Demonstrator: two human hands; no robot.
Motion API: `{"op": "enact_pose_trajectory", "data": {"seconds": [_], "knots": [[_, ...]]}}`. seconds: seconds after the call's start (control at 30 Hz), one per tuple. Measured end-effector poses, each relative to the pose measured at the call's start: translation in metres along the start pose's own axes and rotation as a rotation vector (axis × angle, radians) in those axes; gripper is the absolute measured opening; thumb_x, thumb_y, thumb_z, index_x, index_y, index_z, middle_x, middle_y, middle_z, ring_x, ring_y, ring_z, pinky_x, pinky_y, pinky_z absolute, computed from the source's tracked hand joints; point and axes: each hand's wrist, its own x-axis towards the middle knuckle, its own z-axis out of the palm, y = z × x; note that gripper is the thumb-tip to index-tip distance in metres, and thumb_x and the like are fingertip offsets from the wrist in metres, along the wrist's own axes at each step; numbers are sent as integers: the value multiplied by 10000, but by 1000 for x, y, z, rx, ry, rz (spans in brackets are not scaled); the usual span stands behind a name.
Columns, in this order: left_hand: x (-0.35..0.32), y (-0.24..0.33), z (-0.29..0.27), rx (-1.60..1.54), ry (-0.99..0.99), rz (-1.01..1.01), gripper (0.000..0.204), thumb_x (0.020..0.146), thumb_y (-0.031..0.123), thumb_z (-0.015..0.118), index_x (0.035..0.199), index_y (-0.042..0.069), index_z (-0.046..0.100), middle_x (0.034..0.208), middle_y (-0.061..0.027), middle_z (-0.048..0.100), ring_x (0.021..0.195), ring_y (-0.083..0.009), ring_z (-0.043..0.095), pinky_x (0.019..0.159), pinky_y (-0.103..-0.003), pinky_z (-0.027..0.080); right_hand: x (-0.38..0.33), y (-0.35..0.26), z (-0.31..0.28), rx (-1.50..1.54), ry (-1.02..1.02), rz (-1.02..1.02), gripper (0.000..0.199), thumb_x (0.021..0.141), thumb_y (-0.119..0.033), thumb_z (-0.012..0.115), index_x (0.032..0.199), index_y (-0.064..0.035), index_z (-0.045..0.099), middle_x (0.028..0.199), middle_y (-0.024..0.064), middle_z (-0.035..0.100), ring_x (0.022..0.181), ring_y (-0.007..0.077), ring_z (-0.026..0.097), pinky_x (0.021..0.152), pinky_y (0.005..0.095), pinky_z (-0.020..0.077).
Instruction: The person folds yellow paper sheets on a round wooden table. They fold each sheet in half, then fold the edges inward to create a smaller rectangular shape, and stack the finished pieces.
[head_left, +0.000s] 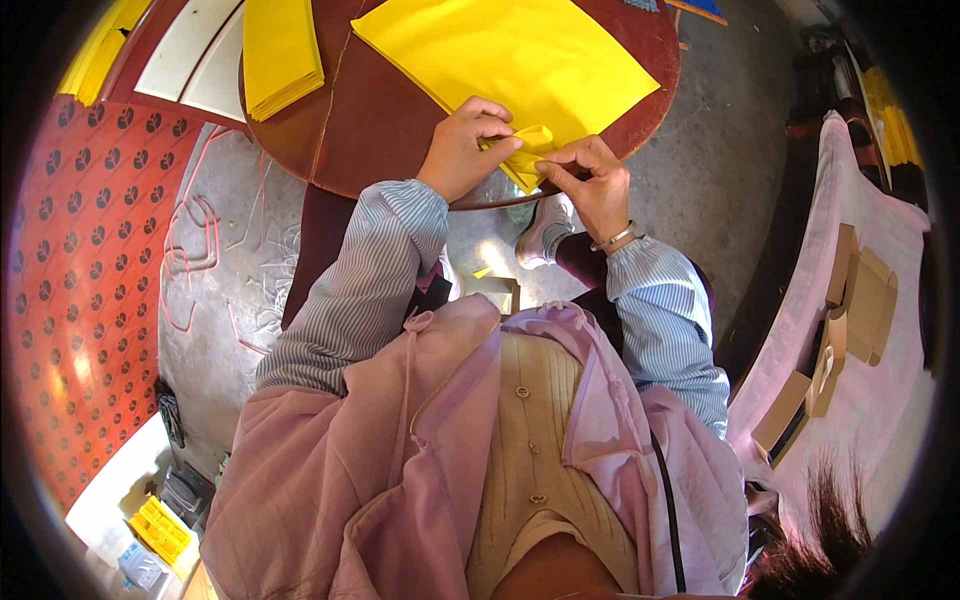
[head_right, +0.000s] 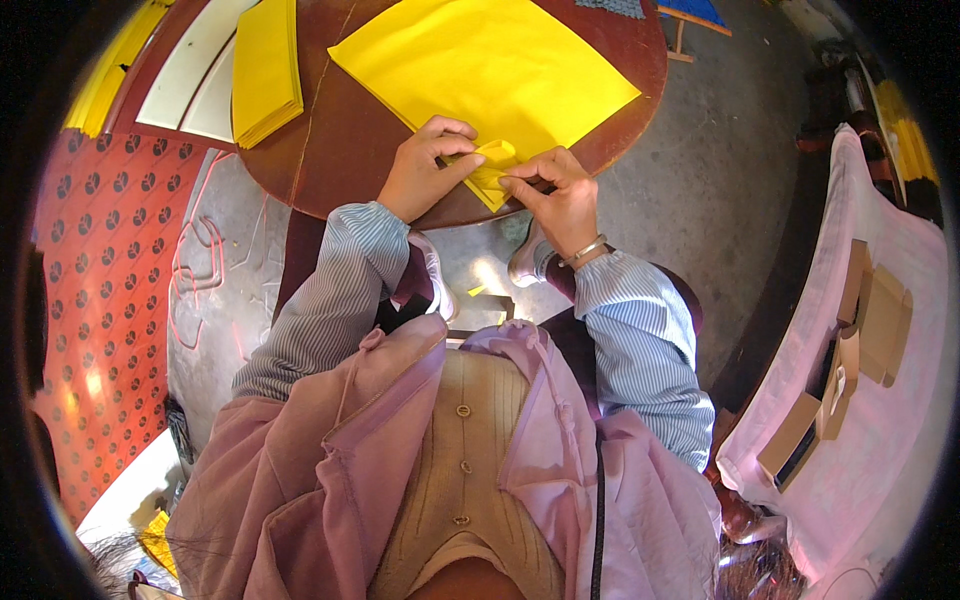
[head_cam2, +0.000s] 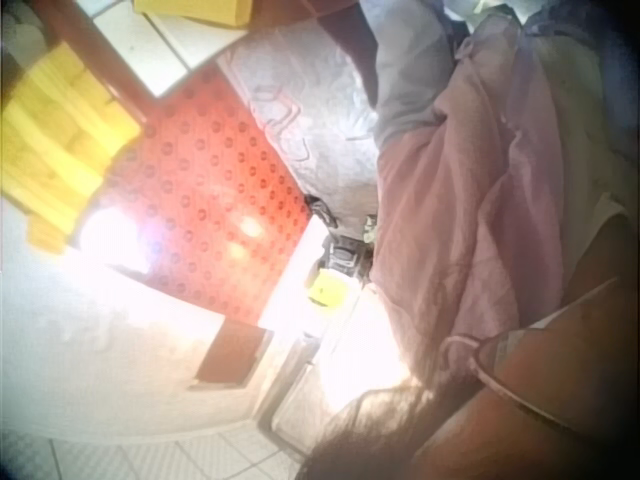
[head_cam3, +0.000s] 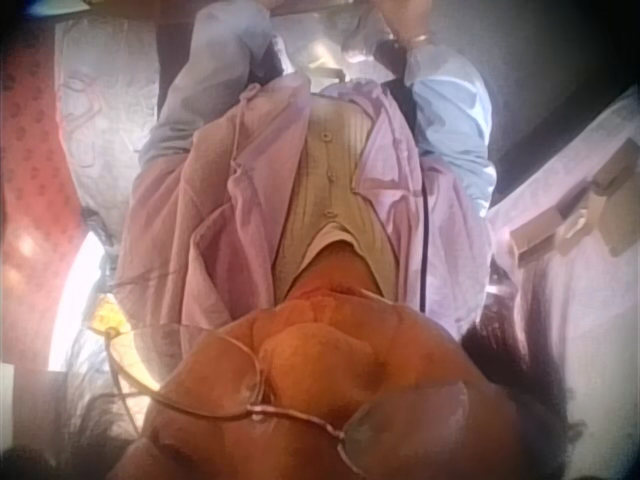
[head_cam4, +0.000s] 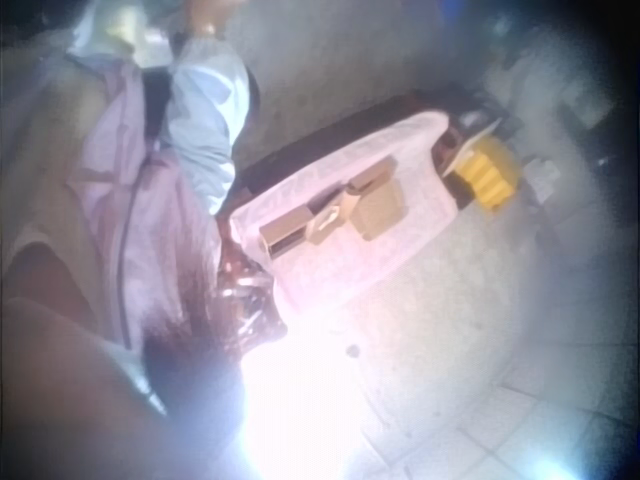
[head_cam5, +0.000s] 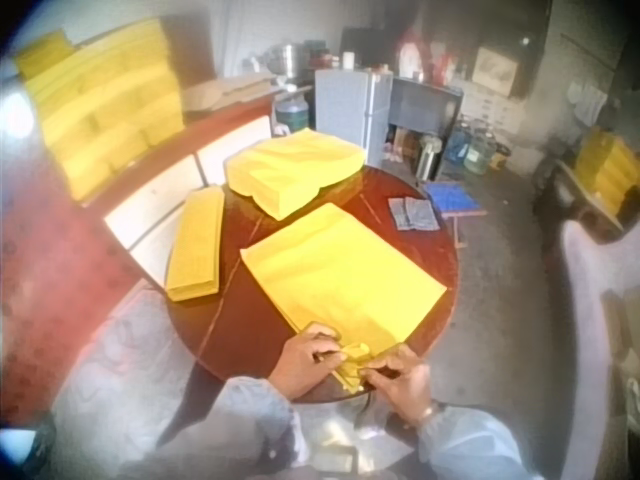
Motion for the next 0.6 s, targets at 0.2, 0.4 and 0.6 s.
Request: {"op": "enact_pose_trajectory", "data": {"seconds": [0.2, 0.4, 0.6], "knots": [[0, 0, -3, 11, -25, 9, 194, 909, 184, 798, 1007, 18, 771, 1185, -94, 689, 1057, -250, 700, 925, -324, 545, 1, 3, 0, 24, -9, 45, 139, 835, -37, 871, 939, 12, 792, 898, 68, 695, 757, 149, 715, 691, 271, 590], [1, -1, -3, -13, 8, 55, 153, 887, 165, 785, 976, 41, 789, 1142, -113, 698, 1011, -280, 717, 869, -360, 578, 2, 7, 2, 72, -13, 83, 146, 847, -52, 872, 945, 13, 785, 894, 55, 695, 750, 124, 710, 685, 261, 587], [0, 1, -2, -28, -6, 18, 160, 916, 131, 774, 1006, -1, 767, 1181, -113, 693, 1030, -246, 704, 883, -327, 554, 0, 6, -1, 75, -24, 61, 150, 864, -96, 871, 931, 3, 780, 883, 51, 682, 720, 112, 689, 660, 254, 560]]}}
